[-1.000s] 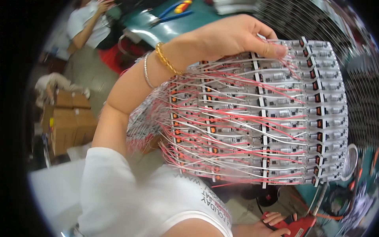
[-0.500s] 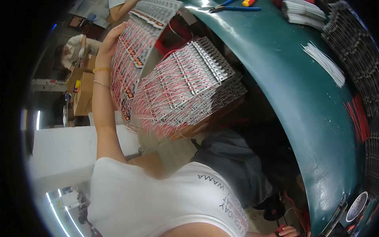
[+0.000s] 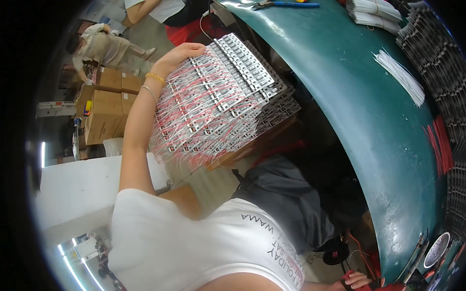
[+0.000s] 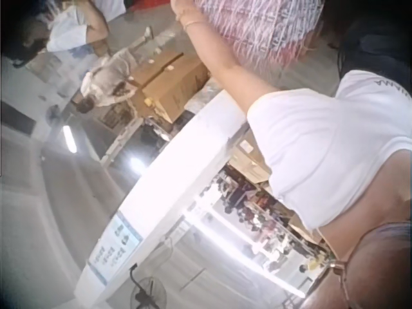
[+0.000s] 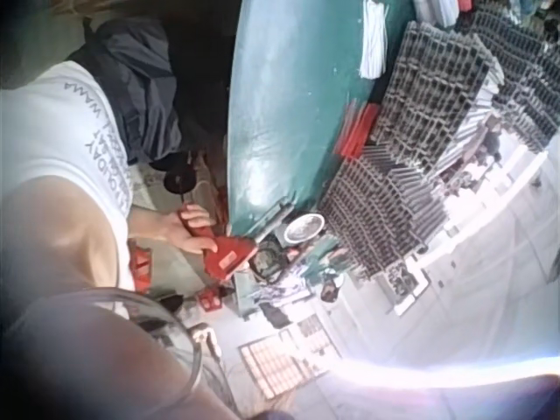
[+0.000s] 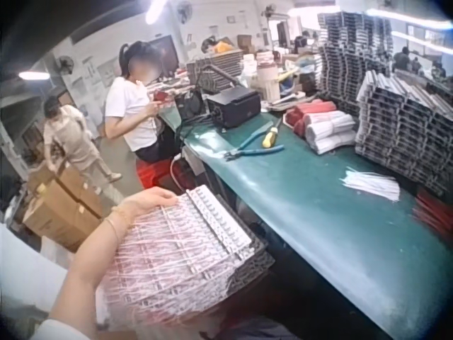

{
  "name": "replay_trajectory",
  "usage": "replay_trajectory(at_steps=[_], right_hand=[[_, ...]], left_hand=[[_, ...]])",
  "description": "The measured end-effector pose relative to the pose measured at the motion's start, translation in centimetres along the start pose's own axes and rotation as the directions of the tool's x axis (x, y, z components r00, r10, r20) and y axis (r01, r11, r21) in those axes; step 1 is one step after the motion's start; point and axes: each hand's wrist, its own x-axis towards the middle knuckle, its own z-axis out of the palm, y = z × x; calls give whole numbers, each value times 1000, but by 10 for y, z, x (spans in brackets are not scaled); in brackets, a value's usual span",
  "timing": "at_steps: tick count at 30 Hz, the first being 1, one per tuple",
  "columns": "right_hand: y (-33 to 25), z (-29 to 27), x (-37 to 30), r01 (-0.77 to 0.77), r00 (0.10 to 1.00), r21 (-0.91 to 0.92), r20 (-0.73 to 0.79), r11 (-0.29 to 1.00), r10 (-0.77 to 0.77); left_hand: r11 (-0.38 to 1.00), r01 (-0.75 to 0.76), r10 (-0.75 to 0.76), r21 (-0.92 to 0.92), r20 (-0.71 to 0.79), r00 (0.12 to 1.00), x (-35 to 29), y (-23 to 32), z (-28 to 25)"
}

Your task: The person uses a soldering iron to attach red and white wires to a grid of electronic components on a workbench. They repeatedly pick up individual wires, position them against the component terminals, and apply the soldering iron to secure the connections.

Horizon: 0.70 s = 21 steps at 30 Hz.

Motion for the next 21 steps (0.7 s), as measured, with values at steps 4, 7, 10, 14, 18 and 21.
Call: replay_trajectory(at_steps=[4,7,10,14,18,21], right_hand=[[-1,3,-3,-4,999,-21,-46,1000,3],[-2,4,-5,-14,998,-20,-55,1000,13],[6,-11,0,-61,997,42,40,997,59],[11,-21,5,-134,991,27,1,991,135],[16,-25,1,-83,996,105,52,991,78],[8,-8,-7,-47,999,110,-7,993,49]], left_hand=[[994,-11,7,108,37,999,14,1,10],[973,24,0,228,-103,995,20,-3,25],[924,33,78,382,-273,959,17,-13,31],[782,117,156,612,-374,914,2,-16,40],[749,170,102,640,-365,925,-5,-30,40],[701,252,66,667,-413,909,-5,-16,56]])
